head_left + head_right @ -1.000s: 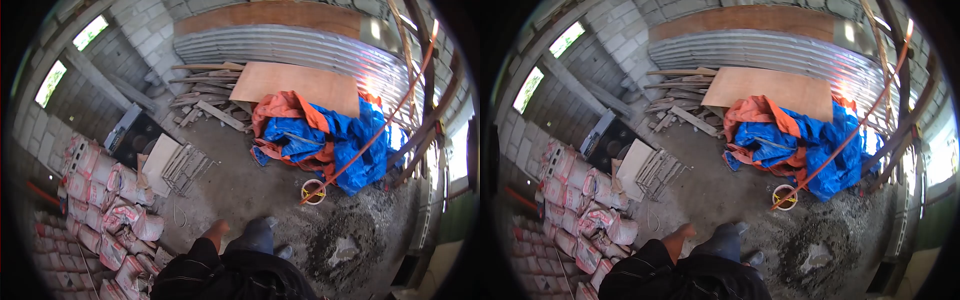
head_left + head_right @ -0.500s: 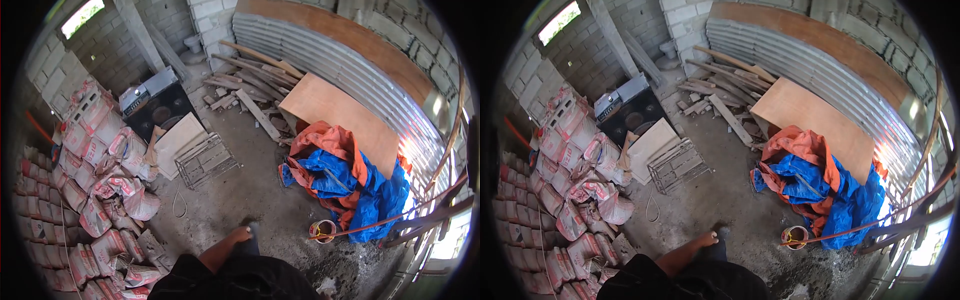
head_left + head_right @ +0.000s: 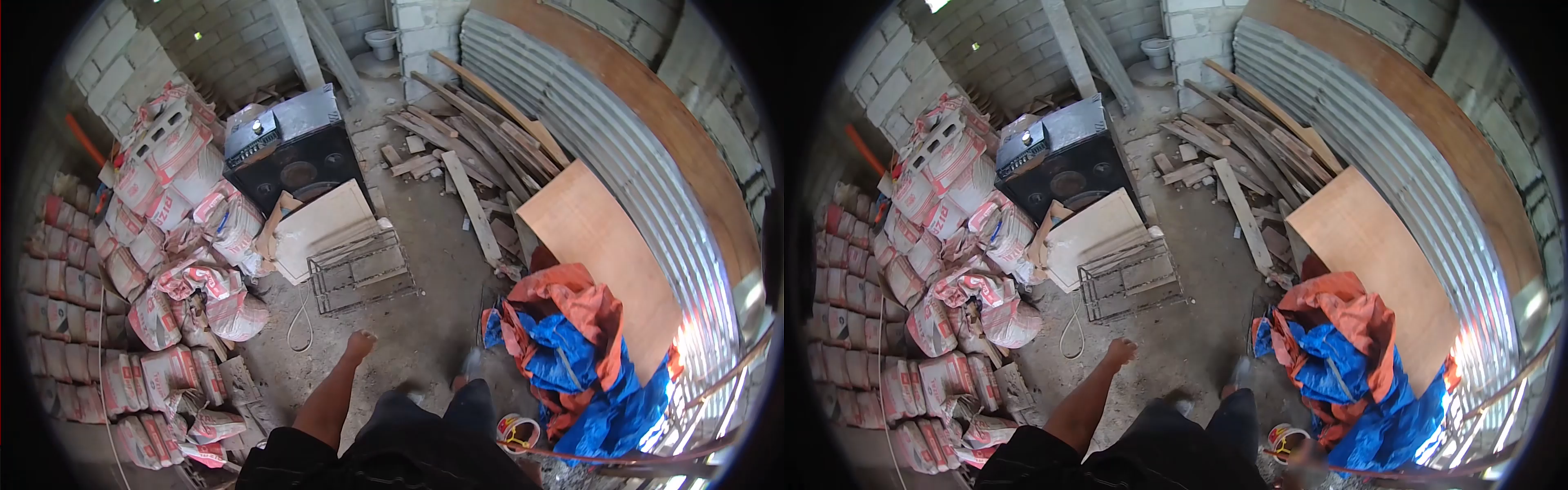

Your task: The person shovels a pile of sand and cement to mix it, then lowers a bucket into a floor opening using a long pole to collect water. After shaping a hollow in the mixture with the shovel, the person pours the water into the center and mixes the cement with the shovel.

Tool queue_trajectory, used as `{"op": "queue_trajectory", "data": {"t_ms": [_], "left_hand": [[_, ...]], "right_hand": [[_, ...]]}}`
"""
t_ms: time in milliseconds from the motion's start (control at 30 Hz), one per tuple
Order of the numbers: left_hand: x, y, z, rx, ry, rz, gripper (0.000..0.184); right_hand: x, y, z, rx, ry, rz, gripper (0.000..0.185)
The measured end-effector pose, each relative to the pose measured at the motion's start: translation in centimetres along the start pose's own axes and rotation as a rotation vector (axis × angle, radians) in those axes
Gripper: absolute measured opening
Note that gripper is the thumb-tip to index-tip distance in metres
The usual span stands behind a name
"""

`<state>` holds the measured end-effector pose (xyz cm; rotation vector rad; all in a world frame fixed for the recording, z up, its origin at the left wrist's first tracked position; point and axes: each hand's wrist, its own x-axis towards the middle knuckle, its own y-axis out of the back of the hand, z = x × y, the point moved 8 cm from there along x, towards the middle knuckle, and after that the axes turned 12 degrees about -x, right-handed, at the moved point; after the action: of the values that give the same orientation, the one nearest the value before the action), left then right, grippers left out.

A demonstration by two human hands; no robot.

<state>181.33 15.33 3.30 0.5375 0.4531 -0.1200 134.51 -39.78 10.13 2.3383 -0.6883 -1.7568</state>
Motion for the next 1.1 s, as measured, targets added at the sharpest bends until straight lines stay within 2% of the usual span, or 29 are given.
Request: {"op": "queue_trajectory", "data": {"t_ms": [67, 167, 300, 367, 400, 433, 467, 500, 567, 600, 633, 667, 833, 900, 933, 1000, 1067, 1100], "left_hand": [[1.3, -1.9, 1.5, -0.365, 0.178, 0.038, 0.027], [2.8, -3.9, 8.1, -0.53, 0.282, 0.061, 0.018], [5.6, -5.5, 14.0, -0.505, 0.294, 0.103, 0.019], [7.1, -5.9, 16.9, -0.103, 0.069, 0.071, 0.024], [7.6, -6.4, 16.2, -0.108, 0.082, 0.074, 0.024], [8.4, -6.4, 16.5, 0.07, -0.014, 0.042, 0.026], [9.4, -6.6, 16.3, 0.249, -0.113, 0.012, 0.029], [10.1, -6.4, 15.1, 0.247, -0.106, 0.024, 0.029], [10.8, -7.3, 9.9, 0.157, 0.179, -0.109, 0.036], [11.2, -7.0, 9.0, 0.151, 0.19, -0.101, 0.036], [11.4, -6.7, 7.2, 0.206, 0.336, -0.116, 0.038], [11.7, -6.3, 5.9, 0.258, 0.482, -0.131, 0.04], [17.9, -5.0, 5.7, 0.22, 0.549, -0.135, 0.044], [23.2, -4.4, 7.7, 0.146, 0.582, -0.194, 0.043], [25.4, -4.0, 8.7, 0.078, 0.704, -0.302, 0.041], [31.6, -1.2, 13.0, 0.17, 0.595, -0.1, 0.041], [39.4, 1.0, 18.7, 0.258, 0.218, -0.138, 0.045], [43.6, 1.6, 18.3, 0.273, 0.121, -0.068, 0.044]], "right_hand": [[3.2, -0.1, -4.9, -0.102, 0.033, -0.025, 0.018], [9.0, 0.7, -13.2, -0.213, 0.097, -0.061, 0.019], [16.0, 3.9, -25.4, -0.188, 0.121, -0.031, 0.021], [19.2, 5.5, -33.1, -0.226, 0.251, -0.007, 0.023], [21.4, 6.2, -36.7, -0.343, 0.43, -0.035, 0.018], [23.1, 7.0, -40.3, -0.445, 0.614, -0.046, 0.013], [23.0, 7.8, -43.1, -0.222, 0.486, -0.023, 0.013], [23.0, 8.5, -46.0, 0.001, 0.357, -0.002, 0.014], [22.4, 8.4, -51.4, -0.022, 0.378, 0.032, 0.014], [23.4, 8.4, -52.8, -0.037, 0.38, 0.028, 0.017], [25.2, 8.6, -53.7, -0.054, 0.382, 0.024, 0.019], [26.9, 8.3, -54.8, -0.264, 0.574, 0.049, 0.023], [26.6, 2.0, -58.6, -0.34, 0.265, -0.061, 0.021], [26.4, -1.6, -62.3, -0.426, 0.248, -0.102, 0.02], [26.1, -3.0, -63.9, -0.489, 0.252, -0.117, 0.02], [25.0, -5.7, -68.3, -0.58, 0.275, -0.143, 0.019], [24.5, -7.3, -73.4, -0.605, 0.283, -0.144, 0.018], [24.2, -7.9, -75.6, -0.597, 0.278, -0.149, 0.018]]}}
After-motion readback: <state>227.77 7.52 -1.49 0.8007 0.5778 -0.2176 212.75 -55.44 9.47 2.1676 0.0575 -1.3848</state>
